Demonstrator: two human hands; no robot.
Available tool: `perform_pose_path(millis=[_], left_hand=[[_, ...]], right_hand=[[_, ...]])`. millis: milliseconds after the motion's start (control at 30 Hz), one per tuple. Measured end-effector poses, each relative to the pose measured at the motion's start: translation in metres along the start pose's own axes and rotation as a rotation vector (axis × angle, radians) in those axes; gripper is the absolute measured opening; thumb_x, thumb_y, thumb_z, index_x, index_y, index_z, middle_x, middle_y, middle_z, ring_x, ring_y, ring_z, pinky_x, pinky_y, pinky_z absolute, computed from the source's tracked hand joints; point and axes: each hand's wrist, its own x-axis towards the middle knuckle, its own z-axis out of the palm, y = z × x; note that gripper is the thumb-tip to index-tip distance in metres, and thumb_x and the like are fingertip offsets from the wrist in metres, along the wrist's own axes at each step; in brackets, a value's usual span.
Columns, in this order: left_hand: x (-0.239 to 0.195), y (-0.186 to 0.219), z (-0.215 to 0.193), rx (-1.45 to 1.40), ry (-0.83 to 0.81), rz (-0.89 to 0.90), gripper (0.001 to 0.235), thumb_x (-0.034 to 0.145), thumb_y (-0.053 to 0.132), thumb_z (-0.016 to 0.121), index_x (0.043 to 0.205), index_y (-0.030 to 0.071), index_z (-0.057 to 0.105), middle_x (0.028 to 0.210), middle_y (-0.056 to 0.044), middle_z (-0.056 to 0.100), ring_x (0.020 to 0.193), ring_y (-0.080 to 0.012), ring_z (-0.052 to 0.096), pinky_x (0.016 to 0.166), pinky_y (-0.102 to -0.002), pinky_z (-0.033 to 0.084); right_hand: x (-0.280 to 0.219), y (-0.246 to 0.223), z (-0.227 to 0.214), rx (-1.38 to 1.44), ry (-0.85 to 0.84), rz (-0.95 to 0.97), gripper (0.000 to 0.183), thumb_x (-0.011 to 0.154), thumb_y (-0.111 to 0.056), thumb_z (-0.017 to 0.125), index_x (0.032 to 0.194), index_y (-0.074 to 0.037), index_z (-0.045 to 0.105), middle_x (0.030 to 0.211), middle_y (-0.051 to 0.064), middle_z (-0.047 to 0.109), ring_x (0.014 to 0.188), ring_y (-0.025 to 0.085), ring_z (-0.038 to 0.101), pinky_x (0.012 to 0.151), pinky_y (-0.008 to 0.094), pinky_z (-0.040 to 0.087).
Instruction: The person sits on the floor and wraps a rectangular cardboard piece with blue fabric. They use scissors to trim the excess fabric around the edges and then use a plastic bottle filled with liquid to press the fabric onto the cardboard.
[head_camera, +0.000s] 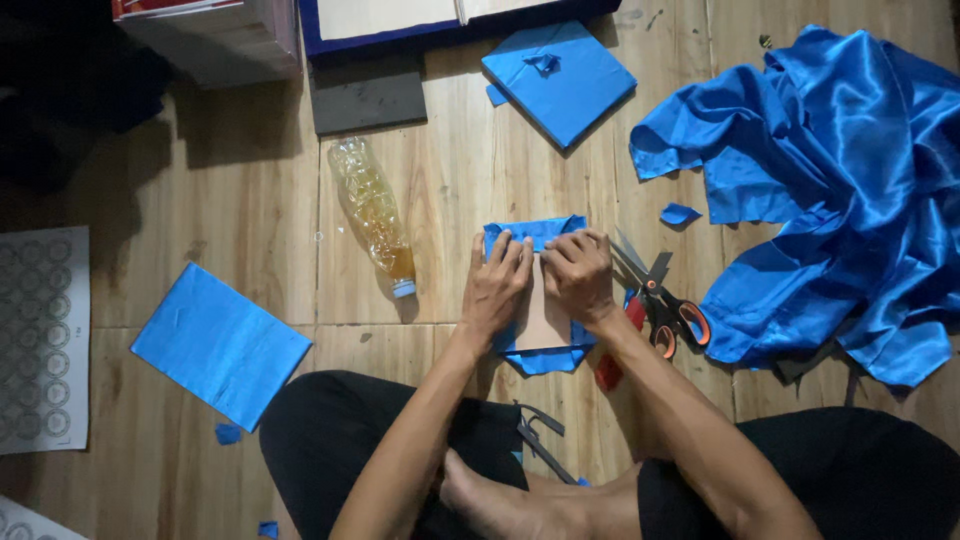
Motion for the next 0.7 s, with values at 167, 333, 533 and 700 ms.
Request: perform_pose_path(millis=[167, 333, 533, 700], left_hand=[[-0.004, 0.001, 0.012, -0.029, 0.014, -0.009, 0.028, 0.101, 0.009, 0.062, 0.128, 0.009, 0.071, 0.112, -0.011, 0.065, 0.127, -0.0298, 0.063, 0.115, -0.059, 0.042], [0.004, 0.003, -0.001, -0.035, 0.016, -0.020, 0.026, 0.099, 0.013, 0.063, 0.123, 0.009, 0.072, 0.129, -0.015, 0.065, 0.134, -0.0316, 0.059, 0.118, -0.060, 0.039], [0.004, 0.007, 0.012, -0.070, 0.033, -0.005, 0.026, 0.097, 0.013, 0.060, 0.120, 0.010, 0.072, 0.126, -0.014, 0.069, 0.131, -0.0300, 0.063, 0.121, -0.058, 0.039], [0.006, 0.004, 0.012, -0.089, 0.039, -0.014, 0.025, 0.101, 0.012, 0.055, 0.124, 0.011, 0.065, 0.120, -0.012, 0.066, 0.127, -0.0294, 0.064, 0.116, -0.058, 0.043]], right_hand=[[0.005, -0.006, -0.028, -0.022, 0.025, 0.160, 0.023, 0.080, -0.009, 0.073, 0.103, -0.015, 0.075, 0.106, 0.004, 0.072, 0.103, 0.027, 0.069, 0.095, 0.046, 0.047], [0.010, -0.005, -0.023, -0.241, -0.109, 0.234, 0.052, 0.093, -0.024, 0.071, 0.143, -0.009, 0.068, 0.148, 0.016, 0.060, 0.138, 0.042, 0.051, 0.110, 0.055, 0.038], [0.006, -0.009, -0.025, -0.252, -0.171, 0.248, 0.035, 0.099, -0.024, 0.067, 0.131, -0.018, 0.077, 0.152, 0.013, 0.061, 0.148, 0.044, 0.044, 0.121, 0.065, 0.027], [-0.003, 0.000, -0.012, -0.251, -0.158, 0.264, 0.035, 0.094, -0.027, 0.069, 0.127, -0.022, 0.080, 0.142, 0.009, 0.066, 0.145, 0.042, 0.046, 0.120, 0.069, 0.028]])
